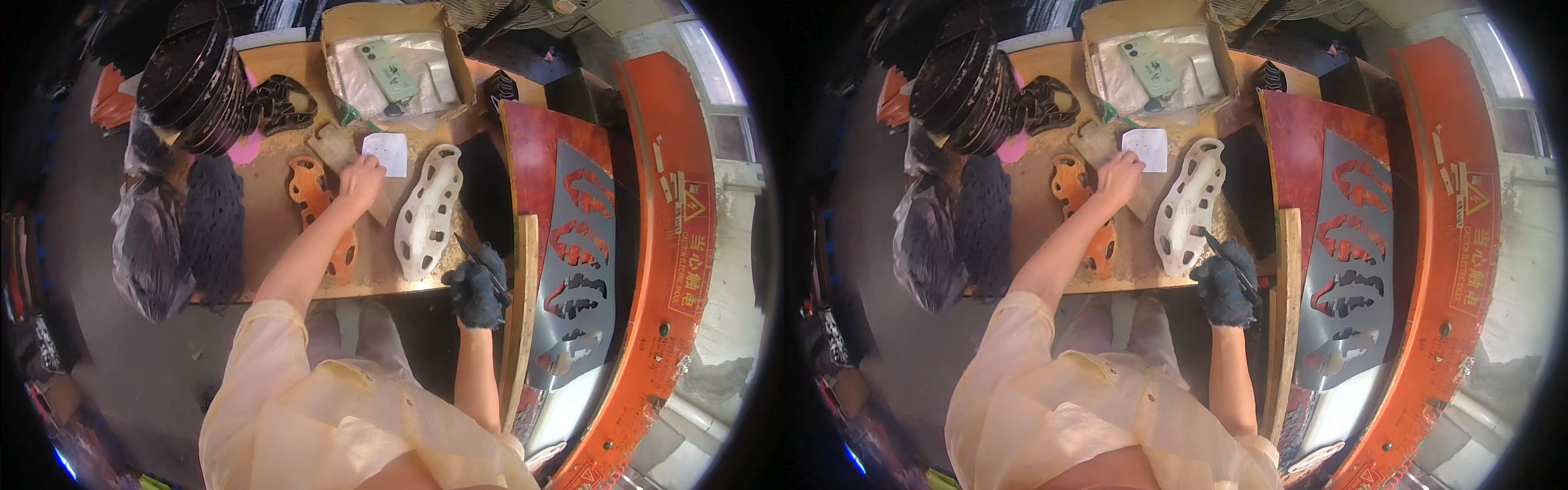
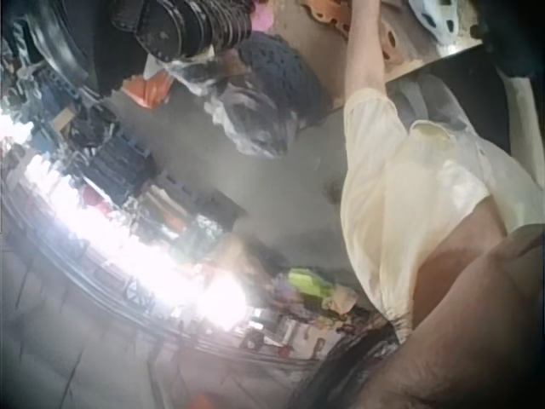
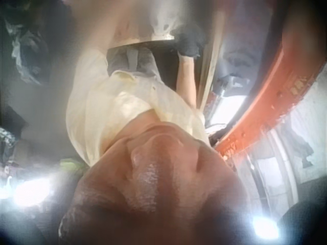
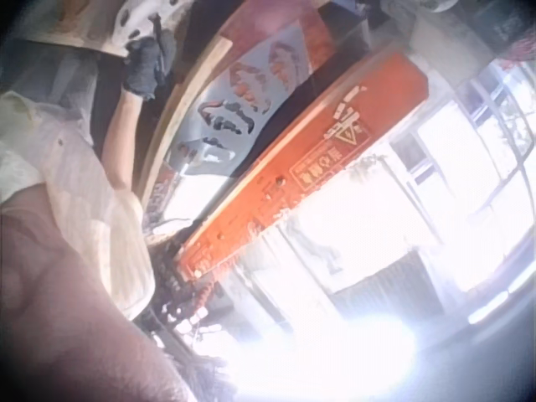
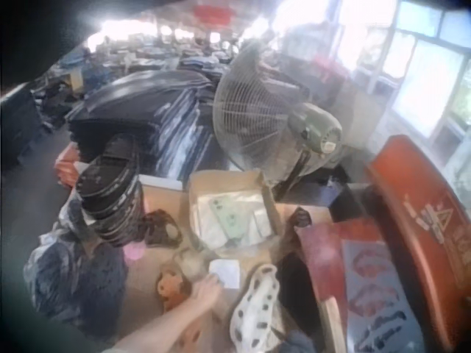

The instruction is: The person handles shoe sole components, places them into plastic bags, writes on the bags with a marker, and uses a large orange press machine to process the parts. They repeatedly pick up soles, bag them, label them, and operate the press.

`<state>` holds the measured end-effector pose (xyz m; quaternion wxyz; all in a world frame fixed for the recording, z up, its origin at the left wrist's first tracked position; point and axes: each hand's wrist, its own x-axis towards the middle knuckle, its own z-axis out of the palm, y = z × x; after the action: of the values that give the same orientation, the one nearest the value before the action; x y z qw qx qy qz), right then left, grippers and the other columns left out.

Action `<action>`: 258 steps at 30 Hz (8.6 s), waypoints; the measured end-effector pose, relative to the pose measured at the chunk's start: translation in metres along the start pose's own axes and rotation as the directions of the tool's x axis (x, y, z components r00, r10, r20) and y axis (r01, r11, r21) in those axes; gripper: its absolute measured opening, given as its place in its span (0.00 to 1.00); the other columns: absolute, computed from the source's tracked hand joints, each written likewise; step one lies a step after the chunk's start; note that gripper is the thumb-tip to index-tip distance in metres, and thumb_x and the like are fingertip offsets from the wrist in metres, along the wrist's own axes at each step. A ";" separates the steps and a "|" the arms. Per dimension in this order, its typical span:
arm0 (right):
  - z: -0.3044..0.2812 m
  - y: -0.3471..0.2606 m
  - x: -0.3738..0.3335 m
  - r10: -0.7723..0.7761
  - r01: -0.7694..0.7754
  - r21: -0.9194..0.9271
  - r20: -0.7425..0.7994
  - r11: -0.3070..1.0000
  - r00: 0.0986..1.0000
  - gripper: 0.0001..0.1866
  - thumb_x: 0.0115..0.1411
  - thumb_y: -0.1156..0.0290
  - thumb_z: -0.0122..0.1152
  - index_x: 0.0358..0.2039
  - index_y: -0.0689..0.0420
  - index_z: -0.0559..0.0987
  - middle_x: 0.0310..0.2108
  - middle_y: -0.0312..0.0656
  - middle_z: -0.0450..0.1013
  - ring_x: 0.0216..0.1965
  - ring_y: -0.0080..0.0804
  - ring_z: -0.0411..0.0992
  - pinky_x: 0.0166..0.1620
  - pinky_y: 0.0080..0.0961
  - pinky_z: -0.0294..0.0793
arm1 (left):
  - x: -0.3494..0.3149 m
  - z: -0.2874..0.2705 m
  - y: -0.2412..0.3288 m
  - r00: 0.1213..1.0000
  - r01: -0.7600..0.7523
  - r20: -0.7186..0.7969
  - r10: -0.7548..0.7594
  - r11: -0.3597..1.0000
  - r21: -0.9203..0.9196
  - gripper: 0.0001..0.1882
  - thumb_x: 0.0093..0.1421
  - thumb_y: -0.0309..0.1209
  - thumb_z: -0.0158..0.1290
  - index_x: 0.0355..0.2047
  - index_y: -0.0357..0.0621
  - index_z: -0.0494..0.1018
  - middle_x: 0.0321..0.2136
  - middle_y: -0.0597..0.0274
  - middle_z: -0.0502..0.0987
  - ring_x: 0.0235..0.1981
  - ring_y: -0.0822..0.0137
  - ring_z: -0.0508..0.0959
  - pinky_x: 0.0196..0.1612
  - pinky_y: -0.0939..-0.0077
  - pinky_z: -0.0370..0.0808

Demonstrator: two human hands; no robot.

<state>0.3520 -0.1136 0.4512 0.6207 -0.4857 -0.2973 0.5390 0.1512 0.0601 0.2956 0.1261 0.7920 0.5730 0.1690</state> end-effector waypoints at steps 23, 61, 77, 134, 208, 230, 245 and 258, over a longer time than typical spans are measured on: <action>-0.038 0.013 0.065 0.009 0.070 -0.557 0.138 0.828 0.990 0.07 0.61 0.73 0.55 0.40 0.59 0.74 0.26 0.40 0.76 0.25 0.22 0.72 0.30 0.20 0.71 | 0.262 0.027 0.013 0.977 0.213 0.000 -0.213 0.977 0.024 0.10 0.57 0.34 0.51 0.36 0.44 0.78 0.44 0.53 0.74 0.39 0.54 0.79 0.38 0.59 0.77; 0.043 0.011 0.275 -0.514 0.653 -0.649 0.435 0.391 0.740 0.10 0.52 0.69 0.63 0.35 0.58 0.77 0.33 0.47 0.73 0.36 0.43 0.73 0.43 0.33 0.71 | 0.196 -0.024 -0.029 0.995 0.084 -0.019 -0.093 0.958 -0.275 0.15 0.57 0.34 0.51 0.46 0.52 0.74 0.46 0.62 0.71 0.46 0.58 0.72 0.47 0.66 0.70; -0.205 -0.182 0.009 -0.725 -0.227 -0.847 -0.530 0.481 0.439 0.15 0.61 0.60 0.52 0.41 0.58 0.73 0.37 0.45 0.71 0.34 0.35 0.71 0.30 0.33 0.74 | 0.218 0.008 -0.024 1.000 0.010 0.018 -0.013 0.989 0.147 0.25 0.52 0.41 0.57 0.51 0.52 0.71 0.47 0.55 0.73 0.49 0.51 0.72 0.50 0.56 0.70; -0.363 -0.210 -0.202 -0.423 0.620 0.334 -0.501 0.710 0.755 0.20 0.63 0.54 0.53 0.48 0.56 0.70 0.38 0.48 0.73 0.39 0.39 0.72 0.45 0.38 0.71 | -0.128 0.055 0.629 0.336 -0.719 -0.085 0.938 0.197 -0.667 0.21 0.51 0.26 0.52 0.47 0.57 0.74 0.40 0.60 0.76 0.40 0.62 0.75 0.42 0.67 0.71; -0.453 -0.191 -0.157 -0.281 -0.043 -0.528 -0.518 0.848 0.808 0.07 0.56 0.70 0.60 0.31 0.61 0.79 0.25 0.38 0.75 0.33 0.25 0.72 0.39 0.23 0.71 | -0.092 0.013 0.594 0.469 -0.771 0.278 0.838 0.542 -0.333 0.35 0.41 0.40 0.66 0.52 0.51 0.72 0.39 0.64 0.67 0.43 0.62 0.70 0.41 0.67 0.74; -0.474 -0.185 -0.158 -0.502 0.002 -0.713 -0.492 0.701 0.712 0.08 0.57 0.69 0.60 0.29 0.62 0.78 0.23 0.38 0.74 0.24 0.22 0.69 0.29 0.21 0.69 | -0.091 0.016 0.591 0.467 -0.764 0.251 0.848 0.530 -0.369 0.35 0.40 0.39 0.66 0.52 0.51 0.72 0.39 0.64 0.67 0.43 0.62 0.70 0.41 0.68 0.74; -0.469 -0.193 -0.155 -0.375 -0.072 -0.589 -0.599 0.805 0.707 0.07 0.58 0.70 0.59 0.28 0.60 0.78 0.23 0.37 0.74 0.26 0.22 0.69 0.31 0.21 0.68 | -0.090 0.014 0.592 0.462 -0.753 0.281 0.841 0.539 -0.377 0.35 0.41 0.40 0.66 0.52 0.51 0.71 0.39 0.64 0.66 0.43 0.62 0.69 0.41 0.67 0.73; -0.475 -0.194 -0.151 -0.465 -0.138 -0.668 -0.636 0.731 0.616 0.09 0.58 0.67 0.60 0.26 0.59 0.77 0.21 0.36 0.73 0.26 0.23 0.69 0.31 0.23 0.68 | -0.089 0.016 0.591 0.460 -0.760 0.264 0.848 0.530 -0.377 0.35 0.41 0.40 0.66 0.52 0.52 0.71 0.39 0.64 0.67 0.43 0.61 0.70 0.41 0.66 0.74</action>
<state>0.8128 -0.3824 0.4866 0.5218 -0.8213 -0.2193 0.0722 0.6435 -0.2090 0.5028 0.2308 0.9662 0.0666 0.0935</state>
